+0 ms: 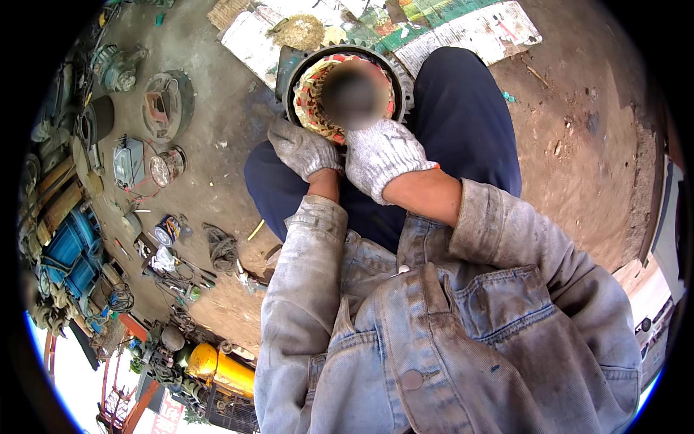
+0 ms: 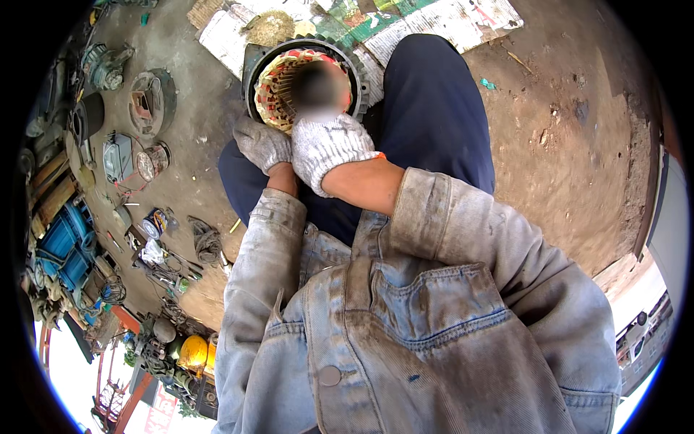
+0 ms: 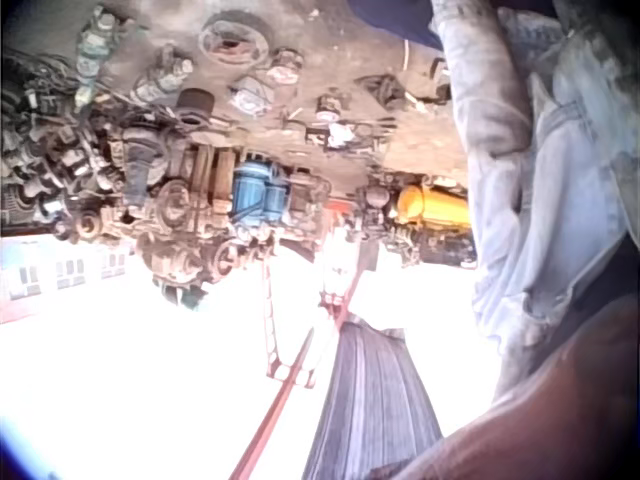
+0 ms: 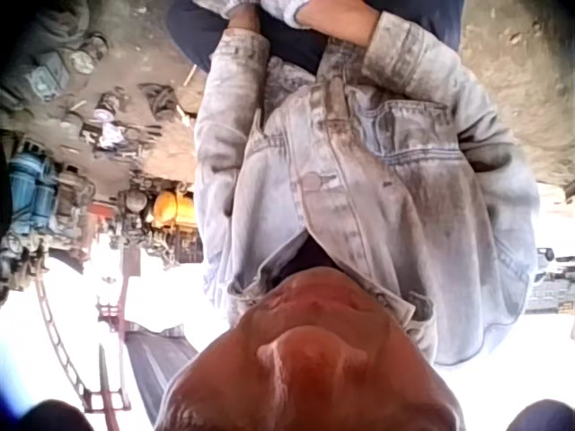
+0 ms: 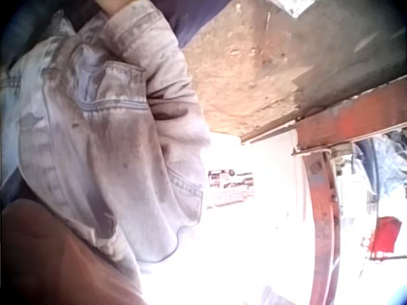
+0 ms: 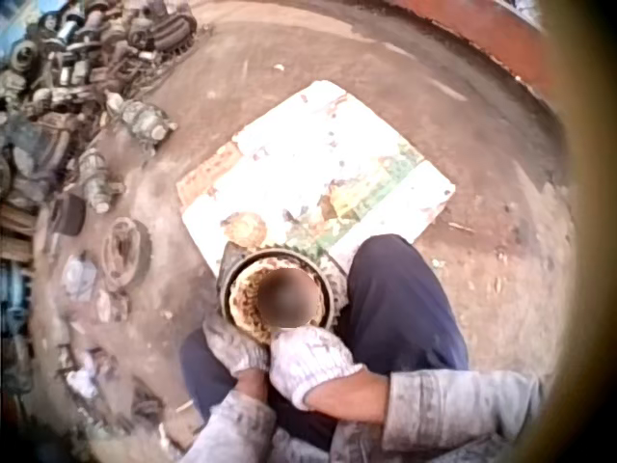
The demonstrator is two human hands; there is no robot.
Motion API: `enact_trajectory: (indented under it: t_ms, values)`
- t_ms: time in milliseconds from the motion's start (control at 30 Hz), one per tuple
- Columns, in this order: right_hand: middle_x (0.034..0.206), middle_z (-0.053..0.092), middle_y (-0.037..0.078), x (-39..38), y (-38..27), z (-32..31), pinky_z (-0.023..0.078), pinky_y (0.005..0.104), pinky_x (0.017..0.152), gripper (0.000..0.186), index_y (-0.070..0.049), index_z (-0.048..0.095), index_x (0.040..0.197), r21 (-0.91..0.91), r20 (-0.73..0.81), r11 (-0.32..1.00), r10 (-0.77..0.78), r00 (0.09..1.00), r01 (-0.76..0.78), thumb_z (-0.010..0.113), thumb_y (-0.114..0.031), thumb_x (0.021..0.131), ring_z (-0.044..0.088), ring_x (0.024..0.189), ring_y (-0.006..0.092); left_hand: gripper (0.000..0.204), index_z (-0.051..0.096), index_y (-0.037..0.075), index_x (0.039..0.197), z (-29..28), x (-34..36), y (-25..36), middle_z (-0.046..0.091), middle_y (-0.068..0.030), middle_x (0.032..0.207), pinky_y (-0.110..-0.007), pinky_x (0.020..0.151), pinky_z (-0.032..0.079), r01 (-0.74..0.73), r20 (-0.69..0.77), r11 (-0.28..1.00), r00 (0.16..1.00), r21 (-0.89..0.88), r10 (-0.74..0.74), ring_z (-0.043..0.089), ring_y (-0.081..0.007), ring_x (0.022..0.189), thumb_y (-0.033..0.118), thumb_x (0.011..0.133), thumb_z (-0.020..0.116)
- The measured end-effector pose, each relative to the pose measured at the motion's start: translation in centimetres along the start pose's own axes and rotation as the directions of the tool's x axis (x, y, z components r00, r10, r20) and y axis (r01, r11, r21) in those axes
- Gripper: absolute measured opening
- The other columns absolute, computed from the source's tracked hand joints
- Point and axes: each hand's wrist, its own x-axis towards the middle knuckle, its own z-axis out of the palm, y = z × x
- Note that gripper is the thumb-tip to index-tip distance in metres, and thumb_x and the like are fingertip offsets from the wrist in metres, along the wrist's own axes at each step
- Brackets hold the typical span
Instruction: The person sits on the floor and uses a metal file to scrape the interior copper windings of a disassembled electric motor. They then connect a battery to the motor's terminal box using jumper cables to test the electrical circuit.
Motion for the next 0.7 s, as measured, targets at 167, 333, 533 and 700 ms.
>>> enact_trajectory:
  t_ms: [167, 333, 533, 700]
  values:
    - [0.089, 0.072, 0.026, -0.7, -0.7, -0.4, 0.058, 0.0515, 0.078, 0.018, -0.003, 0.074, 0.092, 0.046, -0.019, 0.997, 0.062, 0.998, -0.061, 0.066, -0.019, 0.086, 0.071, 0.088, 0.0432, 0.034, 0.051, -0.002, 0.119, 0.3, -0.3, -0.6, 0.065, -0.0192, 0.107, -0.04, 0.085, 0.055, -0.348, 0.021, 0.776, 0.918, 0.527, 0.397, 0.066, -0.0296, 0.091, 0.03, 0.112, 0.043]
    - [0.091, 0.074, 0.024, 0.5, -2.4, 1.2, 0.058, 0.0516, 0.078, 0.02, -0.004, 0.074, 0.092, 0.076, -0.055, 0.993, 0.095, 0.994, -0.09, 0.062, -0.019, 0.089, 0.072, 0.088, 0.0422, 0.043, 0.057, -0.006, 0.111, -0.2, 0.7, -2.3, 0.067, -0.0256, 0.102, -0.048, 0.088, 0.051, -0.119, -0.102, 0.988, 0.989, -0.097, 0.109, 0.065, -0.0406, 0.094, 0.034, 0.111, 0.042]
    - [0.097, 0.075, 0.02, 2.3, 0.6, 2.1, 0.058, 0.0483, 0.079, 0.021, -0.005, 0.074, 0.099, -0.137, -0.152, 0.983, -0.145, 0.978, 0.124, 0.059, -0.019, 0.094, 0.071, 0.09, 0.0395, 0.052, 0.061, -0.009, 0.114, 0.8, -1.0, 2.6, 0.066, -0.035, 0.111, -0.053, 0.092, 0.047, -0.039, -0.151, 0.967, 0.985, 0.252, 0.079, 0.061, -0.0528, 0.103, 0.039, 0.111, 0.039]
    - [0.099, 0.074, 0.019, 2.3, 0.3, 0.7, 0.058, 0.0453, 0.08, 0.02, -0.004, 0.072, 0.1, -0.286, -0.089, 0.939, -0.225, 0.97, 0.192, 0.06, -0.018, 0.095, 0.071, 0.091, 0.0368, 0.05, 0.061, -0.007, 0.107, 0.9, -1.0, 2.8, 0.066, -0.0325, 0.104, -0.053, 0.09, 0.047, -0.035, -0.17, 0.977, 0.983, 0.212, 0.072, 0.061, -0.0518, 0.098, 0.038, 0.111, 0.04]
